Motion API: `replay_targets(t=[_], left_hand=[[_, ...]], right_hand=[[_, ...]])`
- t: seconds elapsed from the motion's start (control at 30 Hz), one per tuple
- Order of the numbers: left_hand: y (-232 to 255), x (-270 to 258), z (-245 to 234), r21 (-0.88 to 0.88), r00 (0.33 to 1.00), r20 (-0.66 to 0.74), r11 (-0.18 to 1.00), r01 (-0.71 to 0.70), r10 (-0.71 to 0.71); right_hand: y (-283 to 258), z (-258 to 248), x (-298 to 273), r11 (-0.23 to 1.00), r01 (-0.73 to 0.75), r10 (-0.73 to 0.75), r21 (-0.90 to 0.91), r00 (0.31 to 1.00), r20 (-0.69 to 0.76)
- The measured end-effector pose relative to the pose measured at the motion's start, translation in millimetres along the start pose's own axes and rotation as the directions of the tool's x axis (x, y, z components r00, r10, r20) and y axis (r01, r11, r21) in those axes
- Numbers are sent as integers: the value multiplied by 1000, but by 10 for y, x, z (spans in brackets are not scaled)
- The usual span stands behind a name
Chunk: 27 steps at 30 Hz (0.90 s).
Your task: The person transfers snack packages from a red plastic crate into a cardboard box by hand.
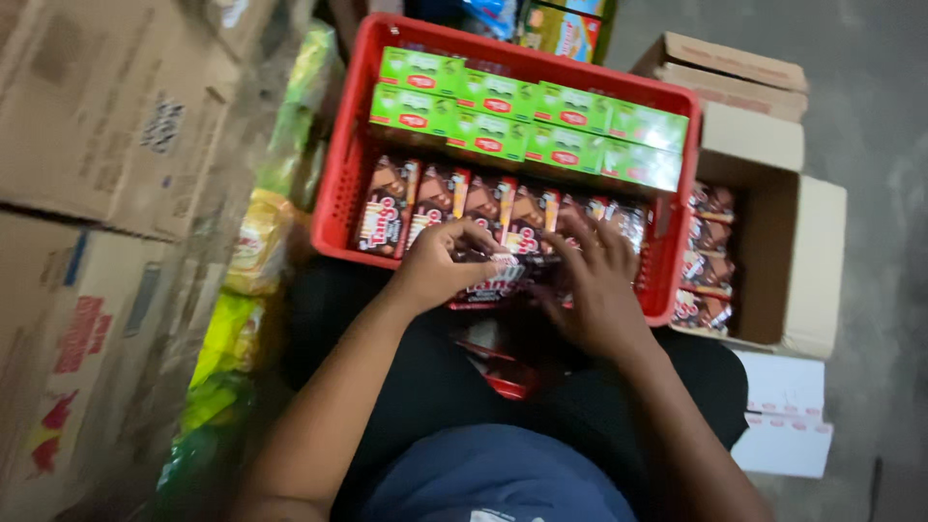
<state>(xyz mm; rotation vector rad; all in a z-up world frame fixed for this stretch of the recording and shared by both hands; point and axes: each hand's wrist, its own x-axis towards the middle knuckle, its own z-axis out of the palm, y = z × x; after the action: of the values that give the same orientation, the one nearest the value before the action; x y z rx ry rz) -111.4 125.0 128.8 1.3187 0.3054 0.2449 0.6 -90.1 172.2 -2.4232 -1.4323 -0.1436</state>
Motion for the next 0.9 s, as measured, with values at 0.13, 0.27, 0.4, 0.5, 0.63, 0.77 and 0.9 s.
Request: replay_targets(t=[0.13,0.27,0.4,0.5,0.63,0.77,0.9], left_hand=[[-12,82,295,10,991,121,999,53,-54],[10,133,531,229,931,319,968,103,-175],[-392,238,743,393,905,357,916,79,-232],[-559,352,1019,579,893,338,814,51,-296],[-969,524,1344,686,847,474,703,-186,-239],[-1295,612,1521,797,817,539,439,-415,-206],[-1075,676,1656,805,778,548,446,-391,-307]], right_hand=[[230,22,-164,991,-129,133,-34,927,350],[483,-62,-516,967,-228,155,117,883,443],[875,-57,-1024,856,-469,386,217,859,335],[1142,-172,-1394,606,-720,697,340,686,209],[1731,-302,-1661,271,-807,915,525,385,120],[2648,23,-2028,169,-873,984,458,177,-26],[3139,95,-1829,166,-940,984,299,178,13]])
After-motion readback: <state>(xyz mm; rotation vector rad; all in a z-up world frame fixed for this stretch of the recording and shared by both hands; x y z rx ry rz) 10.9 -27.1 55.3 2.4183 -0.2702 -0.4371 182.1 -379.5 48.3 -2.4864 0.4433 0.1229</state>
